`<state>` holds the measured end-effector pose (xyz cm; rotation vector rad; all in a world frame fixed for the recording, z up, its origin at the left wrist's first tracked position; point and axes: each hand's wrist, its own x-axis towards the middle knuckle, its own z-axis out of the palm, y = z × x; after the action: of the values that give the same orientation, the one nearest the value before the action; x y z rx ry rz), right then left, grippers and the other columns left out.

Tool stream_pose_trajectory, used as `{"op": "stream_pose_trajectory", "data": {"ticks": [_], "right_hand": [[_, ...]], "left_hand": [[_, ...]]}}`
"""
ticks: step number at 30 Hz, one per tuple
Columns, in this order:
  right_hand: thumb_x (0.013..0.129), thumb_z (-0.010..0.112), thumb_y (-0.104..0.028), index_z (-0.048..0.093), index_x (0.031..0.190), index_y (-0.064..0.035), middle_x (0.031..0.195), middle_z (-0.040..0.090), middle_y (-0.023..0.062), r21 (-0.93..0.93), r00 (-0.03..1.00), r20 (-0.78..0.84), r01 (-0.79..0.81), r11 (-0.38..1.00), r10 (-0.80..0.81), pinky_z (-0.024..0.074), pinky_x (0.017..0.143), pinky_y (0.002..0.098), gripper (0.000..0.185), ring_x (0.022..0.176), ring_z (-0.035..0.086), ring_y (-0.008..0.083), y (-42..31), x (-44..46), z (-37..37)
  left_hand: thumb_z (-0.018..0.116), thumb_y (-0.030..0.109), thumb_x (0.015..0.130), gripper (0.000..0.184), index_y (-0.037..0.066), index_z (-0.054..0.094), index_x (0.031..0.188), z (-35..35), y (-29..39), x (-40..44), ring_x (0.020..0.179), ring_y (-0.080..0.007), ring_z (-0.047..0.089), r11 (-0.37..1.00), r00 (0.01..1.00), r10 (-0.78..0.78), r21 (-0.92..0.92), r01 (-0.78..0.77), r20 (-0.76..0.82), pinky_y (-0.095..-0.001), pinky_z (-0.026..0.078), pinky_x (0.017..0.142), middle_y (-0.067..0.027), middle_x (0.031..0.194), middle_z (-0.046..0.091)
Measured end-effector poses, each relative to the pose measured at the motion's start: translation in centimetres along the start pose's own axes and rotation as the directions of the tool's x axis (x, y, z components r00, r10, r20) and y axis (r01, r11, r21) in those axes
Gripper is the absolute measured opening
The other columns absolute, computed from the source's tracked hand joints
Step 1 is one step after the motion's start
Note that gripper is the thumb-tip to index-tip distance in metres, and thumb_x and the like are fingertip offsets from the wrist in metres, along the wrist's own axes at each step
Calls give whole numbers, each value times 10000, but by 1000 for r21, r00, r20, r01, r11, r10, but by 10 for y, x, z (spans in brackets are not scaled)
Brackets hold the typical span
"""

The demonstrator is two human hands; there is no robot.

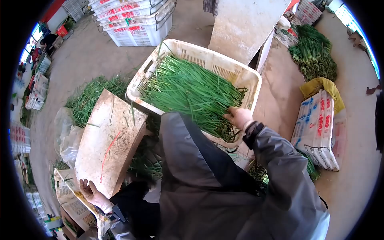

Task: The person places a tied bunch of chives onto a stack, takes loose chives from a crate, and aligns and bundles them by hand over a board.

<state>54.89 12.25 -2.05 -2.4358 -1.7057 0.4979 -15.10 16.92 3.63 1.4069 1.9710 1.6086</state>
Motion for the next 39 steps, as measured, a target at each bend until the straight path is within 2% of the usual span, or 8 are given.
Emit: {"op": "stream_pose_trajectory", "data": {"ticks": [2,6,10,14,19,24,31,39], "right_hand": [[881,725,-567,722,1052,-68,920,761,143,-305,956,259,-58,951,142,575,776,464,528,907,739,356,9,20,-7],[879,739,-368,779,1036,-36,1032,771,169,-408,883,455,87,909,120,580,794,457,370,999,740,347,21,44,21],[866,676,-208,786,1059,-39,1066,758,192,-332,763,644,337,881,-49,572,841,462,279,1041,715,386,38,78,50],[856,671,-220,766,1108,-66,1043,753,185,-156,773,614,317,936,-160,556,853,478,311,1020,705,390,19,79,52],[836,718,-250,748,1106,-63,978,756,144,233,812,501,208,950,-300,559,833,421,331,931,712,289,7,105,24],[872,787,-109,708,1070,-20,892,703,38,745,887,160,180,642,-434,531,796,315,231,849,628,130,6,133,-25],[942,709,-145,627,1103,0,873,666,80,496,936,301,8,868,-180,542,700,332,232,812,660,164,36,154,-9],[945,768,-166,624,1228,31,898,665,75,732,923,380,-263,629,-56,535,602,297,373,684,666,159,26,178,-19]], "left_hand": [[658,82,991,491,6,529,1459,3,3,0,1184,-257,616,994,997,-51,95,46,56,-370,473,1041,-160,1370,614],[679,174,982,570,25,490,1499,17,19,7,1318,-316,552,895,993,-101,443,60,69,-393,429,1111,-200,1491,527],[720,304,930,679,67,478,1518,5,-34,33,1419,-327,457,899,916,-401,193,392,7,-479,384,1135,-172,1525,507],[736,322,927,588,113,560,1447,-7,-46,41,1361,-278,496,789,790,-611,-36,613,57,-430,412,1056,-100,1443,582],[716,285,948,495,113,615,1401,-6,-56,44,1342,-272,514,810,810,-581,-38,585,82,-430,411,1058,-82,1416,604],[691,257,965,447,106,636,1382,-2,-47,44,1322,-244,527,817,817,-571,-37,575,87,-420,417,1065,-70,1390,624],[700,353,976,539,85,590,1430,-8,-63,50,1377,-294,495,824,818,-556,-26,566,148,-443,405,1114,-105,1457,580],[690,319,986,489,91,613,1413,1,-55,49,1321,-252,527,826,820,-555,-17,563,141,-420,423,1087,-79,1432,594]]}}
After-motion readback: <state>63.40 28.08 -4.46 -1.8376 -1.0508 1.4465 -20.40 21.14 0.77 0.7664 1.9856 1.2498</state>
